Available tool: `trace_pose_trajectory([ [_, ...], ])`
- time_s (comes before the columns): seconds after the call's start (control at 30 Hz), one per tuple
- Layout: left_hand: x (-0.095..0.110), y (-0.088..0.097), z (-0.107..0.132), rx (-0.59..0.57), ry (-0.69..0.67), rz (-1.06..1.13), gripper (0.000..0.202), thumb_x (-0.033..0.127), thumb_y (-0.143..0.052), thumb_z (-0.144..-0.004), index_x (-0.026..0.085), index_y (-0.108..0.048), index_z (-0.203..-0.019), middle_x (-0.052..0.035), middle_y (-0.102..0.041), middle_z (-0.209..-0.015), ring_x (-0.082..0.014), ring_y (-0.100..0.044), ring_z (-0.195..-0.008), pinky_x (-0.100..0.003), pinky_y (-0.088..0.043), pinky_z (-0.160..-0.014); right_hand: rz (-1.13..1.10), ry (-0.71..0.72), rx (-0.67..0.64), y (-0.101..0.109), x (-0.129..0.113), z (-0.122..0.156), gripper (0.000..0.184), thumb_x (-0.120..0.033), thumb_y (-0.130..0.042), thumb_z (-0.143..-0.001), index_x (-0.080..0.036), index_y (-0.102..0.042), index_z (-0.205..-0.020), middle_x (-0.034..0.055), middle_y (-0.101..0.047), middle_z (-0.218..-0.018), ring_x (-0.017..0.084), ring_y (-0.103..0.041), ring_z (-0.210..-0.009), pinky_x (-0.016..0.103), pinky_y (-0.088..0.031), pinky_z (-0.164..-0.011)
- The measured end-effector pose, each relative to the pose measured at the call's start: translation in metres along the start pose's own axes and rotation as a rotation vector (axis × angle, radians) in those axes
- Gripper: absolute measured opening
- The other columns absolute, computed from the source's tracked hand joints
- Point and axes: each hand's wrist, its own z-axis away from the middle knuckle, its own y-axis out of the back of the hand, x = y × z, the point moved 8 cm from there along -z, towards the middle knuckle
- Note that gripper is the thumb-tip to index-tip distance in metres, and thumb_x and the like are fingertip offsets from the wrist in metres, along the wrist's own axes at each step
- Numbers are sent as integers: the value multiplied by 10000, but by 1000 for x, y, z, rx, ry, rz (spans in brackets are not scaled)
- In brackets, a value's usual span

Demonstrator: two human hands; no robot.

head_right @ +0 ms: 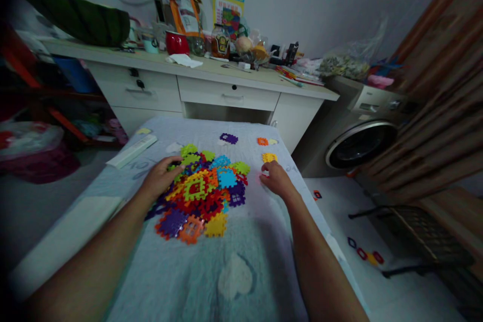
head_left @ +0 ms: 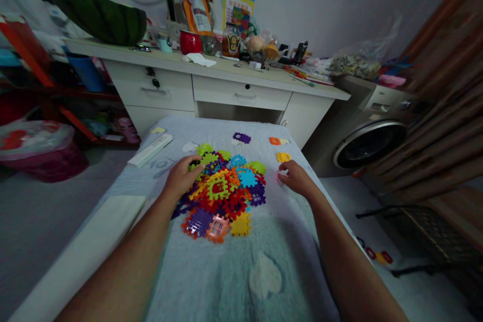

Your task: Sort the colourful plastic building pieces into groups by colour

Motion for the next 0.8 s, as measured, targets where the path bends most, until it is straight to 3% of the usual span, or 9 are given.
trace_pose_trajectory([
  [0.13,0,0,0,0,-8,2,486,532,-534,-768,210,-652,-1112,-86,-659,-1193,-268,-590,-1148,-409,-415,-1038,-16,82,-13,-19,-44,-17,402,-331,-640,-862,-142,-582,-1212,134,-632,-1203,224,-571,-1103,329,-401,-964],
  [0.27,-1,1,0,15,-23,11,481,529,-542,-769,210,-655,-1111,-86,-666,-1182,-262,-595,-1134,-403,-417,-1031,2,58,-24,-38,-53,-28,446,-317,-631,-866,-123,-549,-1260,146,-626,-1226,226,-558,-1130,330,-374,-990],
  [0.37,-1,1,0,25,-22,17,470,527,-550,-763,216,-660,-1100,-79,-677,-1162,-255,-604,-1111,-391,-429,-1016,-32,34,15,-38,-46,-29,385,-289,-651,-839,-145,-587,-1190,121,-633,-1176,208,-559,-1097,310,-387,-959],
  [0.53,-1,2,1,25,-11,46,463,527,-557,-756,218,-664,-1083,-76,-680,-1159,-256,-604,-1109,-394,-433,-1009,-47,13,121,-13,-20,-14,396,-213,-664,-781,-147,-591,-1165,131,-618,-1163,234,-553,-1098,362,-387,-985],
  [0.67,1,4,1,36,5,84,468,542,-543,-765,209,-665,-1071,-76,-677,-1165,-259,-602,-1110,-401,-422,-1022,-34,11,113,5,9,19,442,-142,-639,-728,-164,-583,-1165,124,-609,-1161,251,-545,-1108,391,-384,-1005],
  [0.8,2,6,1,47,9,123,461,540,-542,-767,199,-668,-1050,-72,-684,-1139,-257,-608,-1089,-401,-418,-1030,-60,27,53,8,29,59,513,-94,-598,-681,-178,-574,-1186,120,-591,-1198,256,-531,-1142,405,-379,-1027],
])
